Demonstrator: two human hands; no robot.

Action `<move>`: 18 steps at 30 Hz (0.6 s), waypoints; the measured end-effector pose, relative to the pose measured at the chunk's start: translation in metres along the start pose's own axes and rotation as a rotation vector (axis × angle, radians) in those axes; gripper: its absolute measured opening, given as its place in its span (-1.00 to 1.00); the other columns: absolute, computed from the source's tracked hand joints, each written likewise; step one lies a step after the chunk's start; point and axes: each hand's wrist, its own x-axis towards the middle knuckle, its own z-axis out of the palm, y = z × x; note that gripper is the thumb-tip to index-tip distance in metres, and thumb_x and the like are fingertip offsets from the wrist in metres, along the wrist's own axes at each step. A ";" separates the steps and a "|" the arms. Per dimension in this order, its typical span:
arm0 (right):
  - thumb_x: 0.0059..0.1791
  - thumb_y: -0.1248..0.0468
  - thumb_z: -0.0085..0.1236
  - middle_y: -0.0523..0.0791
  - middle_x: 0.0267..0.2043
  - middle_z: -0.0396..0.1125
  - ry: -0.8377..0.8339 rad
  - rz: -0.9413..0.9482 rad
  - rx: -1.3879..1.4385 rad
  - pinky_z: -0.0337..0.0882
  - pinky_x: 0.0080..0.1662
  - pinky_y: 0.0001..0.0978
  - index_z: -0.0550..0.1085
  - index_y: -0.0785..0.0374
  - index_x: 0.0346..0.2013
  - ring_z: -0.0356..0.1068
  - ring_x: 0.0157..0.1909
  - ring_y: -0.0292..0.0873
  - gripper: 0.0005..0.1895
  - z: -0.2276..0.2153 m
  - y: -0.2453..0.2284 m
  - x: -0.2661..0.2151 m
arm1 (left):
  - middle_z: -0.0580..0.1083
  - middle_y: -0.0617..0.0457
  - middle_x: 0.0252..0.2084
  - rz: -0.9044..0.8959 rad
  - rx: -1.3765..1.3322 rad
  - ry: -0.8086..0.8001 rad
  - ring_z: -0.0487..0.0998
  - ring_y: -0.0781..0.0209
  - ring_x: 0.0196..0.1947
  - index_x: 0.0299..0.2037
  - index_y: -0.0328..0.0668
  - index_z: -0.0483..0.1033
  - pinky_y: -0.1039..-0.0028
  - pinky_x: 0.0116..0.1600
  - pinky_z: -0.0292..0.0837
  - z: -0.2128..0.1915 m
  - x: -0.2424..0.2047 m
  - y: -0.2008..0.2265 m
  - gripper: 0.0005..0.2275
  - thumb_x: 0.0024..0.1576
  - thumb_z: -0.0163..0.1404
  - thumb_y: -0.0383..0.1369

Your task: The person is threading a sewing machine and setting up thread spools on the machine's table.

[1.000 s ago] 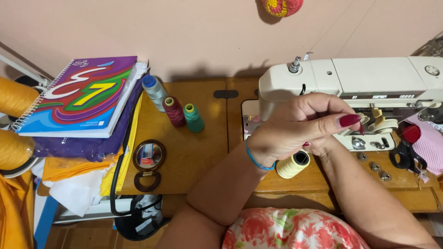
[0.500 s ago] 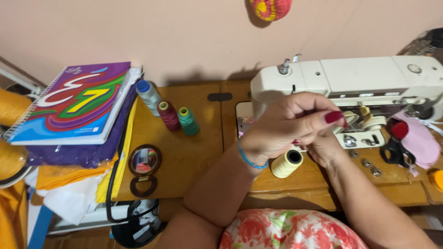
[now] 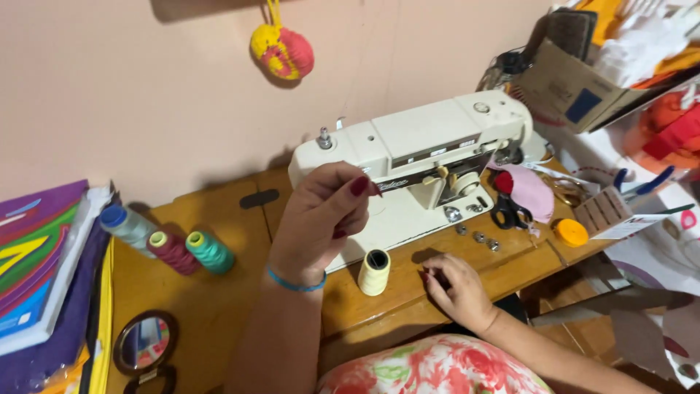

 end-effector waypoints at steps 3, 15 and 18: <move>0.03 0.24 0.08 -0.08 -0.22 0.46 -0.010 -0.006 -0.043 0.54 -0.10 -0.20 0.47 0.21 -0.12 0.50 -0.19 -0.08 -0.83 0.004 0.007 0.000 | 0.16 0.16 -0.64 0.007 0.027 -0.009 -0.02 0.40 -0.65 -0.24 -0.31 0.55 0.61 -0.53 -0.15 -0.002 0.002 -0.002 -0.85 0.29 0.02 -0.38; 0.03 0.26 0.09 -0.12 -0.26 0.46 -0.011 0.003 -0.036 0.48 -0.13 -0.22 0.49 0.19 -0.19 0.48 -0.23 -0.08 -0.89 0.000 -0.003 0.006 | 0.14 0.18 -0.64 -0.047 0.032 0.063 -0.01 0.40 -0.66 -0.28 -0.31 0.54 0.58 -0.53 -0.19 0.001 0.003 -0.007 -0.82 0.25 0.07 -0.33; 0.03 0.27 0.08 -0.12 -0.26 0.46 -0.008 -0.003 -0.011 0.45 -0.13 -0.26 0.50 0.19 -0.22 0.48 -0.24 -0.09 -0.91 -0.001 -0.003 0.004 | 0.09 0.20 -0.65 -0.046 -0.003 0.053 -0.03 0.44 -0.67 -0.27 -0.34 0.55 0.59 -0.54 -0.22 0.004 0.003 -0.011 -0.82 0.26 0.07 -0.33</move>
